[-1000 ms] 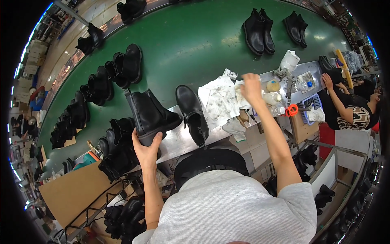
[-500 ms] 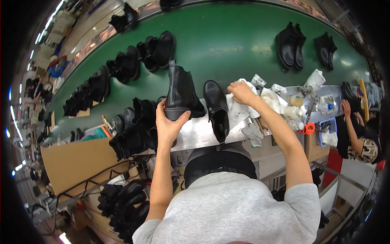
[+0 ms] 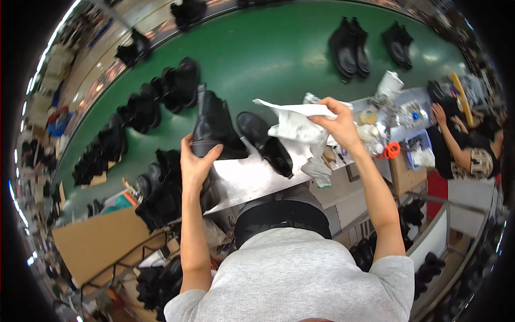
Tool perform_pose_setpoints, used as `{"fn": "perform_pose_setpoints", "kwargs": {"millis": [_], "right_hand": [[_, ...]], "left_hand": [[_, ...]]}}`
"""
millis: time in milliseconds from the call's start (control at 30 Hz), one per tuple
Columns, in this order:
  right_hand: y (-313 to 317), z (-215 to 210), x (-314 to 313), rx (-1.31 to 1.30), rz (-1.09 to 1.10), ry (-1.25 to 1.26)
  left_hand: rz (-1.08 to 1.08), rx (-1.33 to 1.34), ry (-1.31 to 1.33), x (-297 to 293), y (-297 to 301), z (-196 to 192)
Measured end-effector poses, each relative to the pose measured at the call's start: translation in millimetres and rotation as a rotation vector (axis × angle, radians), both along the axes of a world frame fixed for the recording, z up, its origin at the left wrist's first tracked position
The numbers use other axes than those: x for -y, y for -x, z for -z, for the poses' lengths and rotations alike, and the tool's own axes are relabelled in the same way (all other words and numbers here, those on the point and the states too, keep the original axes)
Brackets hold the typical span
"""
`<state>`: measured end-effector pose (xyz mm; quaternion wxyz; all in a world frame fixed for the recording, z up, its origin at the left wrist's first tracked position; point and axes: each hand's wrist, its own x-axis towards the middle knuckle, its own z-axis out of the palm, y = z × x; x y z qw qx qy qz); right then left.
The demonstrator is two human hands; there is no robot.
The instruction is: Wiping and inspecting black boots with a cloth at a manufacturing station.
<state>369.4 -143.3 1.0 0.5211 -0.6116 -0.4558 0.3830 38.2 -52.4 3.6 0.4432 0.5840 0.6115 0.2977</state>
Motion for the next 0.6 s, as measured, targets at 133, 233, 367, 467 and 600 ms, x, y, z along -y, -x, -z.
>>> {"fn": "perform_pose_setpoints", "kwargs": {"millis": [133, 233, 367, 467, 600], "right_hand": [[12, -25, 22, -0.723, 0.194, 0.210], [14, -19, 52, -0.464, 0.035, 0.147], [20, -11, 96, 0.264, 0.007, -0.184], [19, 30, 132, 0.086, 0.034, -0.337], [-8, 75, 180, -0.528, 0.570, -0.236]], "left_hand": [[0.059, -0.010, -0.009, 0, -15, -5], [0.106, -0.039, -0.028, -1, -21, -4], [0.124, -0.094, -0.072, 3, -24, -9], [0.127, -0.074, -0.064, 6, -27, -9], [0.118, -0.067, -0.050, 7, -21, -7]]}}
